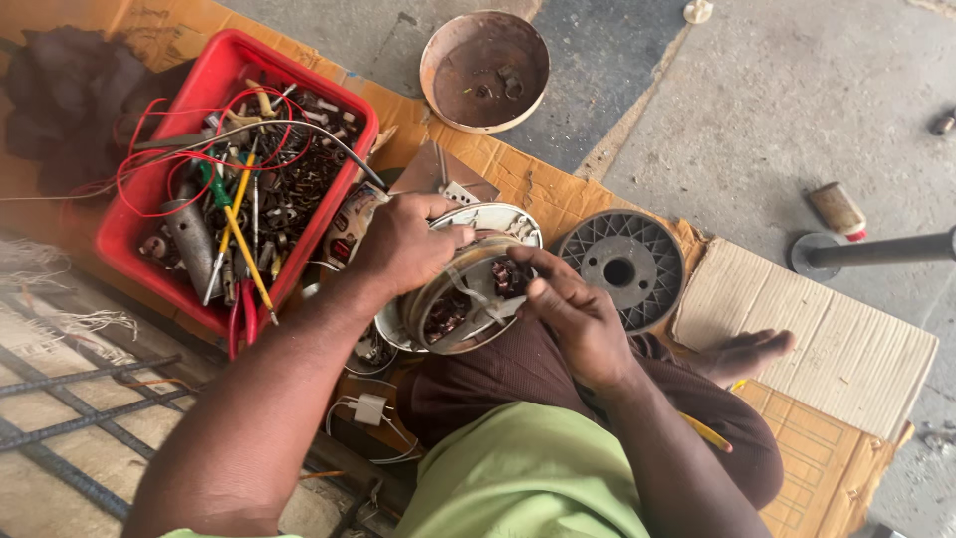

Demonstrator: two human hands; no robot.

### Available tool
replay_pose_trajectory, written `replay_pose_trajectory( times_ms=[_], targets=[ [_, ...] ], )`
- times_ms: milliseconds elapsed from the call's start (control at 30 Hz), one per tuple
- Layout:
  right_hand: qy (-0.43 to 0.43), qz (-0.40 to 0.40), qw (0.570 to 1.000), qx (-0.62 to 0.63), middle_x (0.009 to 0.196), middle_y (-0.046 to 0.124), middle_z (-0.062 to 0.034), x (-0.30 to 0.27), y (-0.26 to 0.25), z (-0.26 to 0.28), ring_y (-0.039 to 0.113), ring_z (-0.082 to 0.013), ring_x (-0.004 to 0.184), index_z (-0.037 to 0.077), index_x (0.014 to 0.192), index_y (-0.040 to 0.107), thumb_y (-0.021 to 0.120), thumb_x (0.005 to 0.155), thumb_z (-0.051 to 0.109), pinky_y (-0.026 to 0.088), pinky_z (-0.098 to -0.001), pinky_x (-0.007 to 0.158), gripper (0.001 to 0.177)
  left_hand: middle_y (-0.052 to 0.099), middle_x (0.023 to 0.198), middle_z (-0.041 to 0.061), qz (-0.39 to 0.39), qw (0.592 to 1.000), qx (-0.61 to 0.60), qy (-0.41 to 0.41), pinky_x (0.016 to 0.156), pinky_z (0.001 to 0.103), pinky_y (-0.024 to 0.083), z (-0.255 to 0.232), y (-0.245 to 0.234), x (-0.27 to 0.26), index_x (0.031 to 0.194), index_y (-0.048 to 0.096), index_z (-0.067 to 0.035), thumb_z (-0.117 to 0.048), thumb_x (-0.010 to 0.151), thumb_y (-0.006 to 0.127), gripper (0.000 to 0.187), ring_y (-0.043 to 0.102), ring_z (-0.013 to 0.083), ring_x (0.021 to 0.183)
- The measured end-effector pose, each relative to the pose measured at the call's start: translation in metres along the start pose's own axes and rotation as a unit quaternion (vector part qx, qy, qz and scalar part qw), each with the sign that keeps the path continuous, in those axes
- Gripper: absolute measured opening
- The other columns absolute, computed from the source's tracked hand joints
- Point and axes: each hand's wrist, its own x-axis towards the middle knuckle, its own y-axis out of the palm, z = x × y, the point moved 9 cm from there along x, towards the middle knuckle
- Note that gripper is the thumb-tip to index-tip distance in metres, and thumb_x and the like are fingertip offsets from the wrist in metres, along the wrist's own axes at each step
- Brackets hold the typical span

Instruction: The person is sitting on the floor repairing an electric motor. They are using their hands to manipulate the wires and components of the motor, which is placed on a piece of cardboard. Various tools and parts are scattered around the workspace.

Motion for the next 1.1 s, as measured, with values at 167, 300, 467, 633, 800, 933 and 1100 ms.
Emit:
replay_pose_trajectory(
  times_ms=[167, 300, 467, 633, 800, 933, 1100],
  targets=[
    [0.04, 0.039, 0.964, 0.26, 0.138, 0.063, -0.011, 0.014, 0.02, -0.009, 0.06, -0.0172, 0.115, 0.002, 0.078, 0.066, 0.055, 0.103, 0.025, 0.053, -0.0426, 0.089, 0.036, 0.08, 0.096, 0.01, -0.01, 1.0, -0.029, 0.005, 0.084, 0.037, 0.059, -0.011, -0.008, -0.001, 0.107, 0.079, -0.012, -0.029, 0.079, 0.077, 0.033, 0.078, 0.0214, 0.091],
    [0.069, 0.046, 0.973, 0.214, 0.097, 0.057, -0.0059, 0.011, 0.02, -0.023, 0.052, -0.0167, 0.093, 0.002, 0.115, 0.073, 0.052, 0.109, 0.024, 0.049, -0.0357, 0.095, 0.031, 0.078, 0.108, 0.01, 0.017, 0.998, -0.005, -0.067, 0.088, 0.038, 0.056, 0.005, 0.003, -0.004, 0.119, 0.073, -0.014, -0.034, 0.086, 0.072, 0.038, 0.074, 0.0222, 0.1],
    [-0.076, 0.073, 0.993, -0.044, 0.099, 0.056, -0.0061, 0.004, 0.029, -0.01, 0.05, -0.0187, 0.093, 0.002, 0.081, 0.052, 0.055, 0.115, 0.012, 0.047, -0.0325, 0.089, 0.035, 0.074, 0.121, 0.011, 0.008, 0.997, -0.05, 0.053, 0.096, 0.036, 0.053, -0.005, -0.001, -0.012, 0.128, 0.069, -0.011, -0.041, 0.089, 0.075, 0.05, 0.073, 0.0215, 0.109],
    [-0.157, 0.084, 0.975, -0.13, 0.099, 0.066, -0.0097, -0.004, 0.032, 0.011, 0.063, -0.0235, 0.111, -0.002, 0.085, 0.064, 0.06, 0.104, 0.003, 0.052, -0.0336, 0.097, 0.02, 0.075, 0.112, 0.014, -0.06, 0.992, -0.072, 0.079, 0.088, 0.036, 0.058, -0.011, -0.016, -0.032, 0.129, 0.062, -0.004, -0.035, 0.089, 0.076, 0.052, 0.074, 0.022, 0.104],
    [-0.025, -0.052, 0.985, -0.16, 0.119, 0.072, -0.0103, -0.044, -0.029, 0.002, 0.067, -0.0188, 0.103, -0.004, 0.082, 0.073, 0.071, 0.087, -0.003, 0.053, -0.0286, 0.086, 0.006, 0.076, 0.106, 0.013, -0.078, 0.982, -0.132, 0.111, 0.084, 0.033, 0.061, -0.027, 0.007, -0.077, 0.122, 0.059, -0.002, -0.016, 0.09, 0.076, 0.038, 0.077, 0.0216, 0.099],
    [0.218, -0.079, 0.968, -0.097, 0.089, 0.073, -0.0094, -0.078, -0.072, -0.03, 0.065, -0.0135, 0.069, -0.001, 0.118, 0.072, 0.067, 0.098, 0.005, 0.052, -0.0264, 0.054, 0.022, 0.077, 0.103, 0.015, -0.07, 0.979, -0.148, 0.119, 0.08, 0.036, 0.062, -0.051, 0.029, -0.113, 0.125, 0.062, -0.004, -0.005, 0.088, 0.073, 0.039, 0.079, 0.0263, 0.094],
    [0.302, -0.093, 0.937, -0.147, 0.076, 0.069, -0.004, -0.09, -0.07, -0.034, 0.052, -0.0065, 0.054, 0.0, 0.112, 0.075, 0.065, 0.096, 0.016, 0.042, -0.0224, 0.046, 0.025, 0.073, 0.121, 0.021, -0.146, 0.952, -0.096, 0.253, 0.101, 0.043, 0.06, -0.091, 0.016, -0.144, 0.13, 0.065, -0.002, 0.005, 0.086, 0.069, 0.045, 0.074, 0.0349, 0.114]
  ],
)
